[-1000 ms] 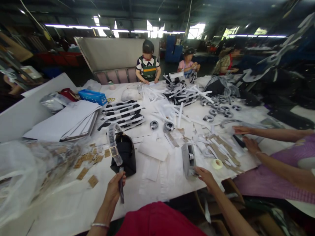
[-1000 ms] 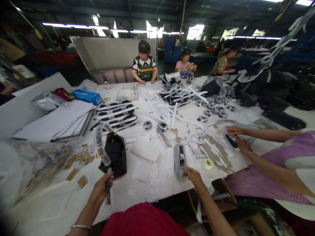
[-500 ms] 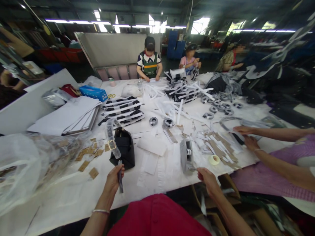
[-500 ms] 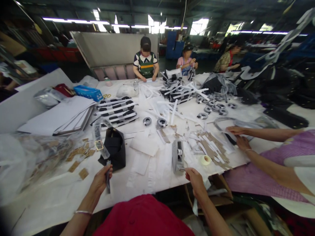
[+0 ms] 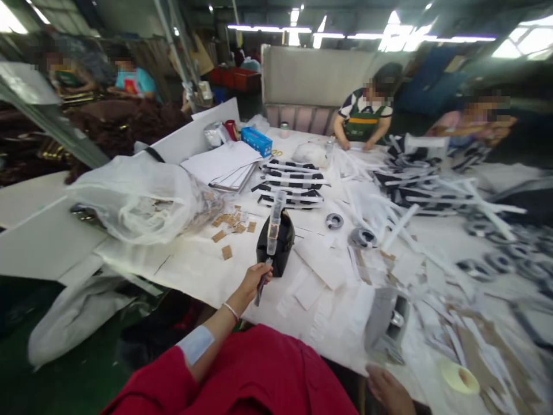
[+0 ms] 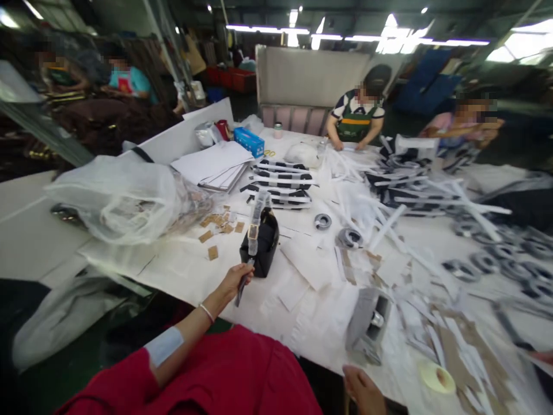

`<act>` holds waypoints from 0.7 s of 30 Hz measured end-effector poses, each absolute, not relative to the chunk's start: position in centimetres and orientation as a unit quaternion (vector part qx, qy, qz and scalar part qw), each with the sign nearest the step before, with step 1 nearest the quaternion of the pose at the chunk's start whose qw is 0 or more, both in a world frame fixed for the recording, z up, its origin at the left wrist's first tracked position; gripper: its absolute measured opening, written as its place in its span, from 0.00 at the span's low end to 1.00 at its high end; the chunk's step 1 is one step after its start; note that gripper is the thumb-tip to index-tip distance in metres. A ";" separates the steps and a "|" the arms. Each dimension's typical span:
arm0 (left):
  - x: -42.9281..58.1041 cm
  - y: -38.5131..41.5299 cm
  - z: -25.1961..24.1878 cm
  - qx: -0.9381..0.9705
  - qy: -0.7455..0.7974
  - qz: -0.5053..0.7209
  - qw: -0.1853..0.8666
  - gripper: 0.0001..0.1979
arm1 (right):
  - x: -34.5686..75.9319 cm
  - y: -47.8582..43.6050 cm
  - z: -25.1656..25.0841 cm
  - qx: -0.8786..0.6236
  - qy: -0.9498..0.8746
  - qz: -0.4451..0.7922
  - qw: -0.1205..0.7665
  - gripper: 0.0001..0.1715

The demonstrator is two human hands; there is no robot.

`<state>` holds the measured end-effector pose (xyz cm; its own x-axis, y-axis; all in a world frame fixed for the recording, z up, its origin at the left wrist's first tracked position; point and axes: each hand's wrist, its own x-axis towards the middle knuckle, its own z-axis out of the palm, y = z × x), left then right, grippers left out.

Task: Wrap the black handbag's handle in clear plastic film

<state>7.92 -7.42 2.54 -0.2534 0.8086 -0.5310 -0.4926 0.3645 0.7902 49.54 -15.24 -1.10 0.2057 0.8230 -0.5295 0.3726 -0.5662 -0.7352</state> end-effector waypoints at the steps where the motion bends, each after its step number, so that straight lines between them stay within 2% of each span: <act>1: 7.9 -7.4 2.4 0.138 0.568 0.549 0.597 0.18 | 47.5 -14.0 -0.1 -0.727 -0.399 0.509 0.229 0.26; 6: 8.0 -7.8 1.9 0.156 0.547 0.546 0.615 0.20 | 33.9 -7.5 7.3 -0.585 -0.556 0.549 0.218 0.23; 9: 8.1 -7.9 1.6 0.169 0.540 0.540 0.623 0.21 | 27.2 -4.7 9.9 -0.525 -0.597 0.576 0.190 0.21; 14: 8.4 -8.0 1.5 0.185 0.537 0.540 0.621 0.21 | 21.5 -1.9 8.0 -0.518 -0.623 0.565 0.156 0.19; 21: 8.4 -8.4 1.8 0.207 0.538 0.539 0.614 0.19 | 20.6 0.2 5.3 -0.575 -0.585 0.563 0.100 0.20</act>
